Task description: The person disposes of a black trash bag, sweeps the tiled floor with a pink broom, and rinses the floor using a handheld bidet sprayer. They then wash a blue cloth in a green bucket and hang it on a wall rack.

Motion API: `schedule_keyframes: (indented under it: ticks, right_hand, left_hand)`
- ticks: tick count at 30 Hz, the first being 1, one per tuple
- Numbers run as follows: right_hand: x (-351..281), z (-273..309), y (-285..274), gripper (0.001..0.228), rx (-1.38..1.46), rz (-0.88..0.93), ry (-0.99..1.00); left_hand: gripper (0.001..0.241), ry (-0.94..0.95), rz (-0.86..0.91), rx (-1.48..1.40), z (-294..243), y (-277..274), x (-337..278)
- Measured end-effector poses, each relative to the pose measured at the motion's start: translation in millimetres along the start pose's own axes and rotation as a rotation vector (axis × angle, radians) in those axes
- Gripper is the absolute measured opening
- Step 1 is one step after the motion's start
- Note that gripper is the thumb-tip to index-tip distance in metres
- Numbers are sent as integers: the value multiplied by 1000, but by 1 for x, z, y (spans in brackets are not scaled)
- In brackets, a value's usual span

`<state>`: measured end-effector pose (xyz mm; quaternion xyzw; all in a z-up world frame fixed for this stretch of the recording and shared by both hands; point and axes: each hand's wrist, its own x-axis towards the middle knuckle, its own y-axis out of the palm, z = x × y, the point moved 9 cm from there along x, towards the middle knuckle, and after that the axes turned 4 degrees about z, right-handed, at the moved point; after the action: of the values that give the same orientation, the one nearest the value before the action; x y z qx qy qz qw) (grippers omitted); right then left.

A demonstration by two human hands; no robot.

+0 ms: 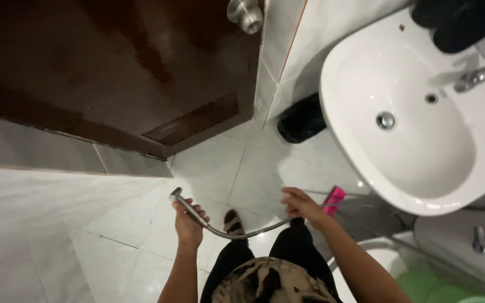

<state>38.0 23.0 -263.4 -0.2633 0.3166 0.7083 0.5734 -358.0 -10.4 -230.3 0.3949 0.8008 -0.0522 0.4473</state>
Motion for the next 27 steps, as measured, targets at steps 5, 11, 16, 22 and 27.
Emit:
schedule_keyframes:
  ticks: [5, 11, 16, 22, 27]
  right_hand:
    - [-78, -50, -35, 55, 13, -231, 125]
    - [-168, -90, -65, 61, -200, -377, 332]
    - [-200, -124, -67, 51, -90, -472, 374]
    - [-187, -124, -48, 53, -153, -401, 379]
    - [-177, -101, -42, 57, -177, -376, 264]
  left_hand:
    - [50, -13, 34, 11, -19, -44, 36]
    - [48, 8, 186, -177, -27, -27, 48]
    - [48, 6, 110, -173, -32, -34, 49]
    - [53, -14, 205, -101, -27, -15, 36]
    - [56, 45, 332, -41, -16, 8, 33]
